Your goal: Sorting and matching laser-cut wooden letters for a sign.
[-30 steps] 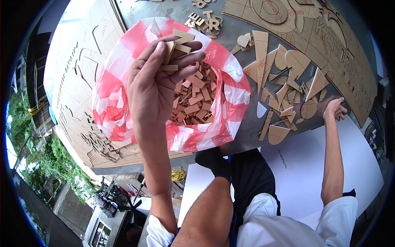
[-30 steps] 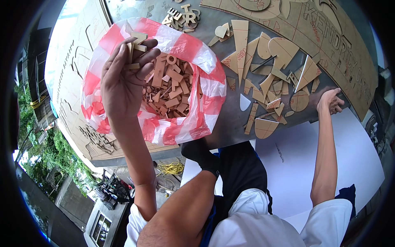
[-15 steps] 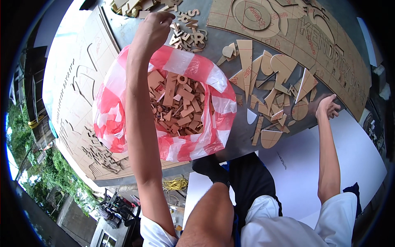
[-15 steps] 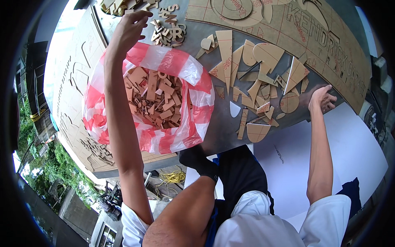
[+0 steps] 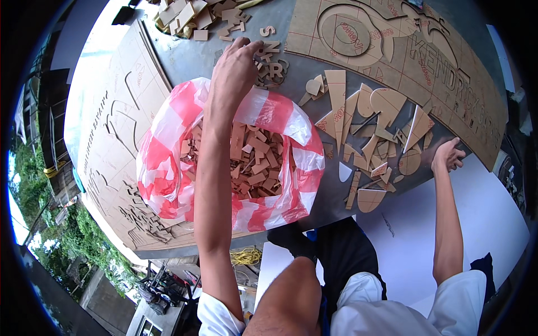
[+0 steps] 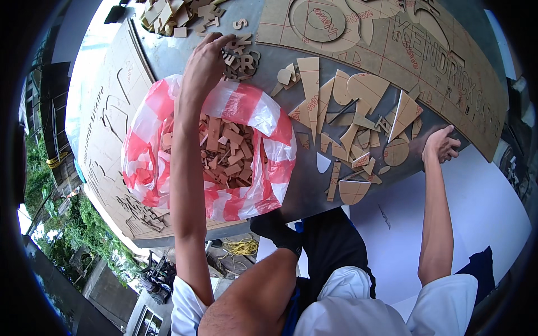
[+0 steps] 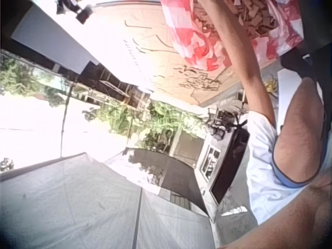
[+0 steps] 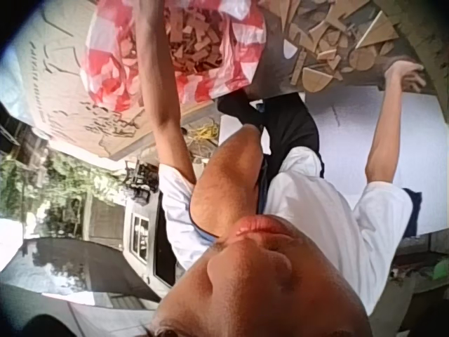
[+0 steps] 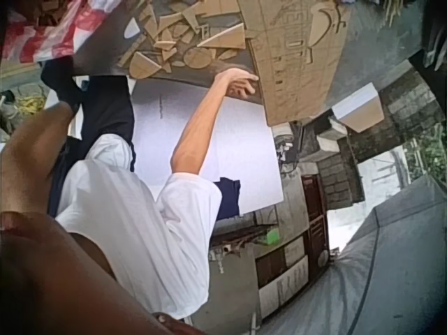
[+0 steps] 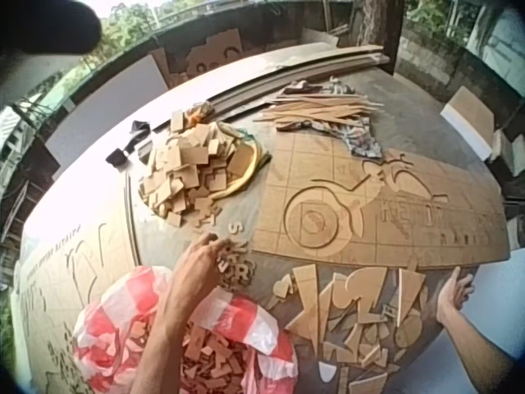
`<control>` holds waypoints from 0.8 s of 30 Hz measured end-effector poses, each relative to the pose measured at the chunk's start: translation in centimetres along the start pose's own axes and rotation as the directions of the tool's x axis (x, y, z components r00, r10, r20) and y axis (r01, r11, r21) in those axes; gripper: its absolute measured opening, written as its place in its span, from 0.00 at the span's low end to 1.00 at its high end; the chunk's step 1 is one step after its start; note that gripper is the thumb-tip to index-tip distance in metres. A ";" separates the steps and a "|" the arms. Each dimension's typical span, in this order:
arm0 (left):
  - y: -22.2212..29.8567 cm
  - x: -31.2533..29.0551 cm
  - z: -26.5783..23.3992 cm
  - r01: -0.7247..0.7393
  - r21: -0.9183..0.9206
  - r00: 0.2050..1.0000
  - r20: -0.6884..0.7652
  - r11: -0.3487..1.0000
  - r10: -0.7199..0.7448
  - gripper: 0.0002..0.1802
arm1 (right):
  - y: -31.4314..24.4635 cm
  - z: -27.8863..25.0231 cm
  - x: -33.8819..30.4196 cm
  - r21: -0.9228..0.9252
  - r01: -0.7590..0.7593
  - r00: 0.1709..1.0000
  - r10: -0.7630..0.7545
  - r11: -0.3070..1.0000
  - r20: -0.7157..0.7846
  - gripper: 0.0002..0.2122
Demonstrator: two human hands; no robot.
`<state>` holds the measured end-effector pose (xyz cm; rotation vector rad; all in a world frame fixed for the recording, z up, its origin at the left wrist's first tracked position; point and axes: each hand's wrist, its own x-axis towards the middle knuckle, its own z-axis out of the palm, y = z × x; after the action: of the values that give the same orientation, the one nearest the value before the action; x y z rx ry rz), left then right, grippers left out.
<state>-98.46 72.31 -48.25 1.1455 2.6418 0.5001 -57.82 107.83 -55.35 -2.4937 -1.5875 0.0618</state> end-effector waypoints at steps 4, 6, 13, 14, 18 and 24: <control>-1.1 0.6 -1.4 0.064 -0.015 0.995 -0.069 0.998 -0.065 0.24 | -0.7 -0.9 -0.6 0.025 -0.008 1.000 0.008 1.000 0.003 0.37; -2.7 1.8 -2.1 0.057 0.014 0.972 -0.229 0.998 -0.052 0.23 | -0.4 -0.6 -0.4 0.021 -0.001 1.000 0.001 1.000 0.002 0.37; -6.3 1.8 -0.7 0.135 0.197 0.977 -0.192 0.971 -0.097 0.27 | -0.1 -0.2 -0.2 -0.015 0.000 1.000 0.000 1.000 0.015 0.35; -6.5 1.9 -1.0 0.102 0.258 0.979 -0.198 0.961 -0.051 0.27 | -0.2 -0.4 -0.3 -0.019 -0.001 1.000 0.001 1.000 0.013 0.35; -5.2 1.9 -0.2 0.172 0.052 0.944 -0.295 0.984 -0.150 0.24 | -0.7 -1.1 -0.7 -0.020 -0.013 1.000 0.013 1.000 0.018 0.35; -5.2 2.3 0.4 0.200 0.146 0.960 -0.227 0.969 -0.164 0.21 | -0.8 -1.4 -1.0 -0.006 -0.013 1.000 0.013 1.000 0.028 0.35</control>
<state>-103.34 70.75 -50.84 0.9214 2.9895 0.3905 -58.80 107.05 -53.94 -2.5191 -1.5844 0.0945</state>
